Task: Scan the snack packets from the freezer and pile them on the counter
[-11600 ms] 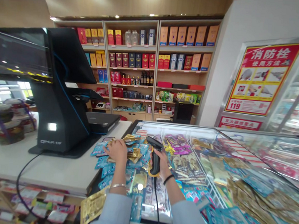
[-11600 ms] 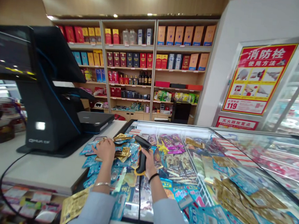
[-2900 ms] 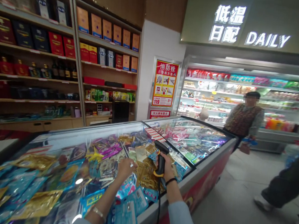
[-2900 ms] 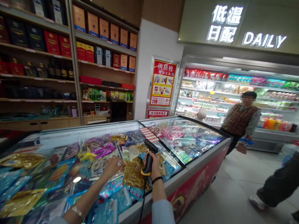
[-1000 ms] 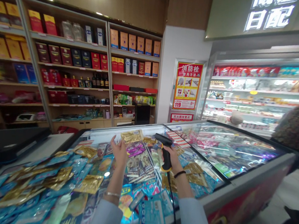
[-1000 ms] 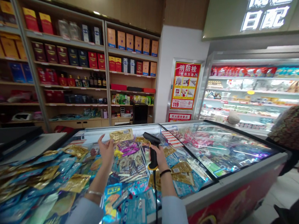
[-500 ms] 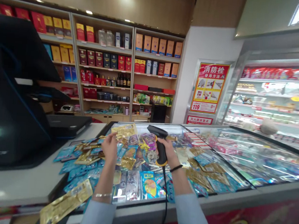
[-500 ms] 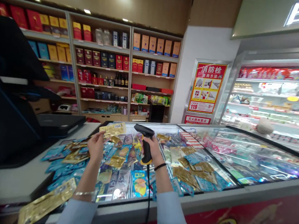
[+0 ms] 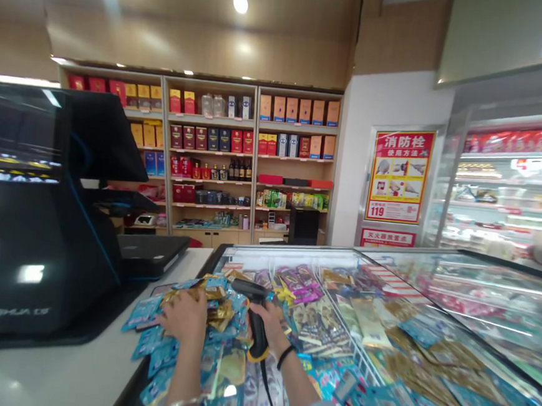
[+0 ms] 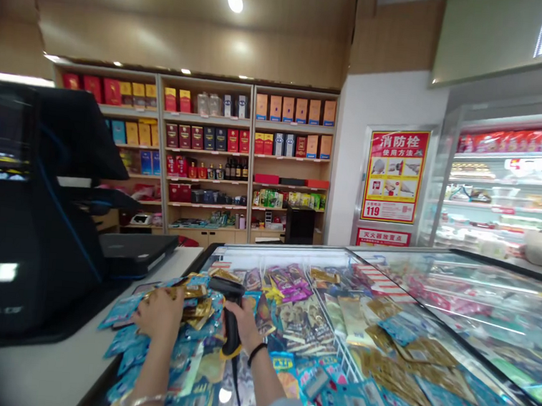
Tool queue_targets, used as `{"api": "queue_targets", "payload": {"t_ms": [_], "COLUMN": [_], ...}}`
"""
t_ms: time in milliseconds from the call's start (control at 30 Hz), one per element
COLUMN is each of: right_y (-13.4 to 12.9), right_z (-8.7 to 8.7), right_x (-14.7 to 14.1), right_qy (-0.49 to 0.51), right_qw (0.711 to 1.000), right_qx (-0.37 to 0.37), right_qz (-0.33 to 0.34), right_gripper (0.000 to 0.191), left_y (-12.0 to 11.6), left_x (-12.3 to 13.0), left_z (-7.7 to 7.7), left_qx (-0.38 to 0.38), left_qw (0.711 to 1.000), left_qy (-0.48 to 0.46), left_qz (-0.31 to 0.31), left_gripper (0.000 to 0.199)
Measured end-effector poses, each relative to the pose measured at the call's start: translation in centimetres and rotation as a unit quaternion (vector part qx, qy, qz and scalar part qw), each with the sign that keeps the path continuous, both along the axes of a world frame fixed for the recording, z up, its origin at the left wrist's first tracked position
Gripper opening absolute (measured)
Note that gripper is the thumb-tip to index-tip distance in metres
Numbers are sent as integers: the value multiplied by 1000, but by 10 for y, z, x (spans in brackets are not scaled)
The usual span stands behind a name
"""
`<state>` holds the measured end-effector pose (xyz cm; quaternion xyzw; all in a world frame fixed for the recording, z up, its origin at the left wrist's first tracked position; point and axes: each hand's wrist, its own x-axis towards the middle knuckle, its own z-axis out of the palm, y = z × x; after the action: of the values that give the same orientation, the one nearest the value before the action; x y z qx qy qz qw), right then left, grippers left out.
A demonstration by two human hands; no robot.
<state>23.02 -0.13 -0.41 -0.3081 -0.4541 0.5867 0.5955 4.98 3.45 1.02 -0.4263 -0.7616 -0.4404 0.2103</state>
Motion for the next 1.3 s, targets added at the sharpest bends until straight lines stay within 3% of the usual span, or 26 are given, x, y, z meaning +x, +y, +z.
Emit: {"api": "queue_targets", "payload": {"t_ms": [133,267,533,767,967,1133,1300], "right_y": [-1,-3,-5,-10,-24,-38,-51], "right_z": [-3,-9,-14,-2,25,53,72], "right_x": [-3,1,11,15,37,89,155], "right_qy": [15,46,91,119,115,104,104], "right_qw": [1000,998,994,992,993,992,986], "right_qx": [-24,-29,-53,-35,-4,22,49], "right_qz": [1,-14,-29,-4,-25,-63,-124], "right_gripper": [32,35,33,32,31,27,28], "left_y": [-4,-10,-14,-13,-10,-11,-9], "left_x": [0,1,0,2,5,39,116], "left_z": [-3,-1,-2,11,20,32,40], "left_qx": [-14,-23,14,60,107,128,135], "left_qw": [1000,1000,998,995,980,970,943], "left_qy": [21,-15,-51,1,7,45,50], "left_qz": [17,2,-25,-85,-169,-204,-300], "left_gripper": [43,47,46,43,47,43,35]}}
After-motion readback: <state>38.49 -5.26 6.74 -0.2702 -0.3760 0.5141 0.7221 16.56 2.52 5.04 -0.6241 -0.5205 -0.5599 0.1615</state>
